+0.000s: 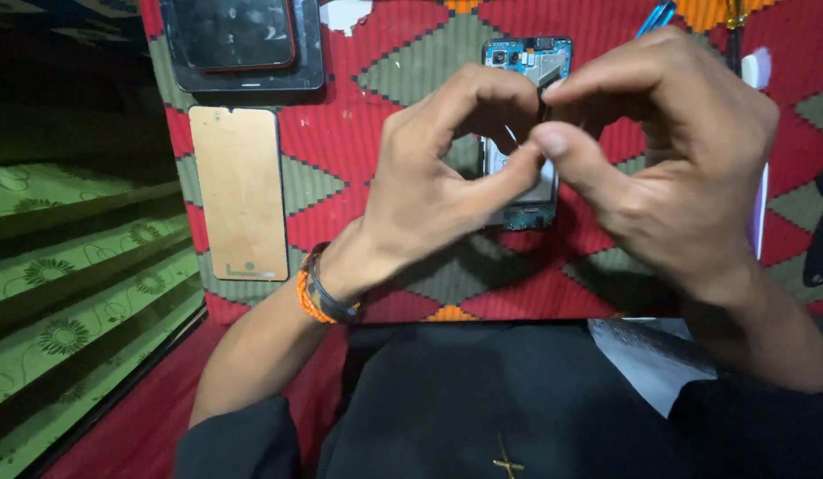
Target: Installing a motherboard and battery into a smartphone frame and connecting internal ribbon cables.
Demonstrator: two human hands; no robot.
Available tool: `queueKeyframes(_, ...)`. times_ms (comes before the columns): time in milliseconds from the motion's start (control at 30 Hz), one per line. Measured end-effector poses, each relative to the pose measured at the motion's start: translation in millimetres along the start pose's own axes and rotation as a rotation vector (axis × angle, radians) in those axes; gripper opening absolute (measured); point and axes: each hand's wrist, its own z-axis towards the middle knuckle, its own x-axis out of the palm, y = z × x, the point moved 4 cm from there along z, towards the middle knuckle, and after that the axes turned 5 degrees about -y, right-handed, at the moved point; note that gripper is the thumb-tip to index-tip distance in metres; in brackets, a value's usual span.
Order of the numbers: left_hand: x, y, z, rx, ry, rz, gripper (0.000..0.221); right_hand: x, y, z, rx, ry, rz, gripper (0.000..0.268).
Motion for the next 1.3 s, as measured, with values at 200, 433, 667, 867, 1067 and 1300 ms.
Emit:
queueKeyframes(200, 0, 10, 0, -0.181, -0.006, -0.130, 0.006, -5, -24, -19, -0.365, -0.011, -0.158, 0.025)
queueKeyframes(433, 9, 20, -5, -0.354, 0.086, -0.289, 0.013, 3, -59, -46, -0.755, -0.038, -0.207, 0.030)
queueKeyframes(667, 15, 28, -5, -0.536, 0.099, -0.254, 0.015, 10, -54, -56, -0.883, -0.014, -0.200, 0.011)
queueKeyframes(867, 19, 31, -4, -0.586, 0.168, -0.271, 0.013, 9, -59, -55, -0.717, -0.027, -0.191, 0.015)
queueKeyframes(1067, 20, 28, 3, -0.473, 0.189, -0.105, 0.013, 6, -63, -61, -0.599, 0.057, -0.063, 0.017)
queueKeyframes(1300, 10, 20, 7, -0.032, 0.113, 0.168, 0.015, -5, -69, -75, -0.356, 0.127, 0.042, 0.027)
